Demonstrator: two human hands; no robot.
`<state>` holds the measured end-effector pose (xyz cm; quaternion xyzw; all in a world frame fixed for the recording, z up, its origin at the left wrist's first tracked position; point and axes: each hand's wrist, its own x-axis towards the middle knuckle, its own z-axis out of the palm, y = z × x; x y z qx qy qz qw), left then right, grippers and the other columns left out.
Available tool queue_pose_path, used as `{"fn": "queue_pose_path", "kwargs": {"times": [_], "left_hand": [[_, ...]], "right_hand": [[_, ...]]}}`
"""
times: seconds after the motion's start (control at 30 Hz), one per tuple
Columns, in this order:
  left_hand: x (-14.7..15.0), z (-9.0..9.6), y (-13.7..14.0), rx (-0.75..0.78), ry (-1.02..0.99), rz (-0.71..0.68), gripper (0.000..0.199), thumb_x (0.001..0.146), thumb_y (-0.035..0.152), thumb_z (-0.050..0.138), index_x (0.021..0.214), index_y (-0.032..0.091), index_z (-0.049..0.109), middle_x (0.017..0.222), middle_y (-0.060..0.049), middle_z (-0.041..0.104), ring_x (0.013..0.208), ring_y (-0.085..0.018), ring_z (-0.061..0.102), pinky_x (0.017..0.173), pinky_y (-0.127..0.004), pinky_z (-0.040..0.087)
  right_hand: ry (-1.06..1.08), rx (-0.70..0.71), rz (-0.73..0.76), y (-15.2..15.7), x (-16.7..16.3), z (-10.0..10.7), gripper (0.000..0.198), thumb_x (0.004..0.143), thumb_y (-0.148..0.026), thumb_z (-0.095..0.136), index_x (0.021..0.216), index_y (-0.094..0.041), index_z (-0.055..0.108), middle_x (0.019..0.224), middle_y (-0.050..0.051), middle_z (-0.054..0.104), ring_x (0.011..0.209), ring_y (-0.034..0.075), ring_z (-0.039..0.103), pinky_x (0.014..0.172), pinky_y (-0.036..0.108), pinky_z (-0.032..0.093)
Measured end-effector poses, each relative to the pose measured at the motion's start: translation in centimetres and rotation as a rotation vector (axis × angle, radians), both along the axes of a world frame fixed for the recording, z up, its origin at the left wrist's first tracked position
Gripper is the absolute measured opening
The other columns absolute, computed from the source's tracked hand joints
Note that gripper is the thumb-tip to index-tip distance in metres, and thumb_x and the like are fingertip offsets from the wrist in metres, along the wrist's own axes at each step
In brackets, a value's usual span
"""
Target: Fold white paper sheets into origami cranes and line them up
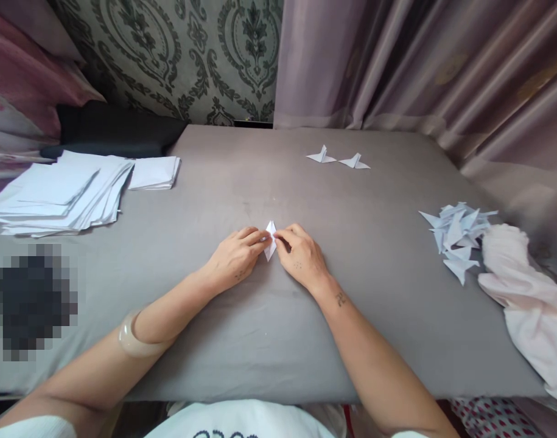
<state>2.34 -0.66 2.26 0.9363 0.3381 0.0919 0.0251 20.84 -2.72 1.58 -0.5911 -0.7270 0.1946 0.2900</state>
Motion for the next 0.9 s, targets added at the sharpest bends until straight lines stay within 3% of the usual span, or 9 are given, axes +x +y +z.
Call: {"fn": "queue_pose_path", "kwargs": {"times": [0.13, 0.33, 0.43, 0.57, 0.77, 0.9], "left_hand": [[0.0, 0.3, -0.2, -0.031, 0.014, 0.007, 0.036, 0.092, 0.011, 0.038, 0.123, 0.011, 0.057, 0.129, -0.012, 0.058, 0.113, -0.025, 0.052, 0.083, -0.036, 0.049], [-0.1, 0.3, 0.1, -0.1, -0.08, 0.007, 0.039, 0.088, 0.007, 0.038, 0.119, 0.013, 0.06, 0.124, -0.01, 0.062, 0.108, -0.027, 0.054, 0.084, -0.04, 0.05], [-0.3, -0.2, 0.7, -0.204, -0.305, 0.044, 0.037, 0.083, 0.003, 0.04, 0.107, 0.015, 0.066, 0.116, -0.008, 0.066, 0.104, -0.023, 0.057, 0.088, -0.036, 0.049], [-0.5, -0.5, 1.4, -0.366, -0.583, 0.287, 0.03, 0.08, 0.002, 0.041, 0.091, 0.015, 0.067, 0.099, -0.007, 0.068, 0.09, -0.018, 0.06, 0.084, -0.032, 0.049], [0.3, -0.4, 1.7, -0.437, -0.628, 0.403, 0.016, 0.085, 0.025, 0.055, 0.08, 0.015, 0.067, 0.095, -0.009, 0.063, 0.086, -0.019, 0.057, 0.08, -0.034, 0.048], [0.8, -0.9, 2.0, -0.417, -0.572, 0.413, 0.011, 0.08, 0.025, 0.065, 0.08, 0.015, 0.069, 0.095, -0.009, 0.059, 0.091, -0.021, 0.053, 0.084, -0.038, 0.046]], "right_hand": [[-0.176, 0.013, 0.026, -0.3, -0.2, 0.4, 0.034, 0.094, -0.025, 0.043, 0.122, -0.028, 0.062, 0.097, 0.005, 0.06, 0.085, 0.017, 0.059, 0.071, 0.028, 0.045], [-0.363, 0.015, 0.019, -0.3, -0.9, 0.9, 0.039, 0.094, -0.027, 0.039, 0.129, -0.028, 0.057, 0.096, 0.007, 0.058, 0.085, 0.019, 0.057, 0.06, 0.028, 0.039], [-0.293, -0.002, -0.006, -0.1, -0.7, 0.9, 0.037, 0.094, -0.029, 0.039, 0.125, -0.029, 0.06, 0.094, 0.006, 0.059, 0.081, 0.018, 0.057, 0.061, 0.028, 0.04], [-0.087, -0.024, -0.041, 0.3, -0.2, 0.3, 0.031, 0.092, -0.028, 0.044, 0.116, -0.025, 0.064, 0.094, 0.004, 0.061, 0.073, 0.014, 0.057, 0.07, 0.028, 0.044], [0.039, -0.01, -0.069, 0.6, 0.2, -0.4, 0.023, 0.087, -0.026, 0.049, 0.102, -0.02, 0.066, 0.084, 0.003, 0.061, 0.065, 0.013, 0.054, 0.068, 0.028, 0.044], [0.053, -0.014, -0.073, 0.7, 0.1, -0.3, 0.023, 0.087, -0.024, 0.048, 0.1, -0.02, 0.066, 0.087, 0.004, 0.063, 0.067, 0.013, 0.055, 0.067, 0.028, 0.043]]}}
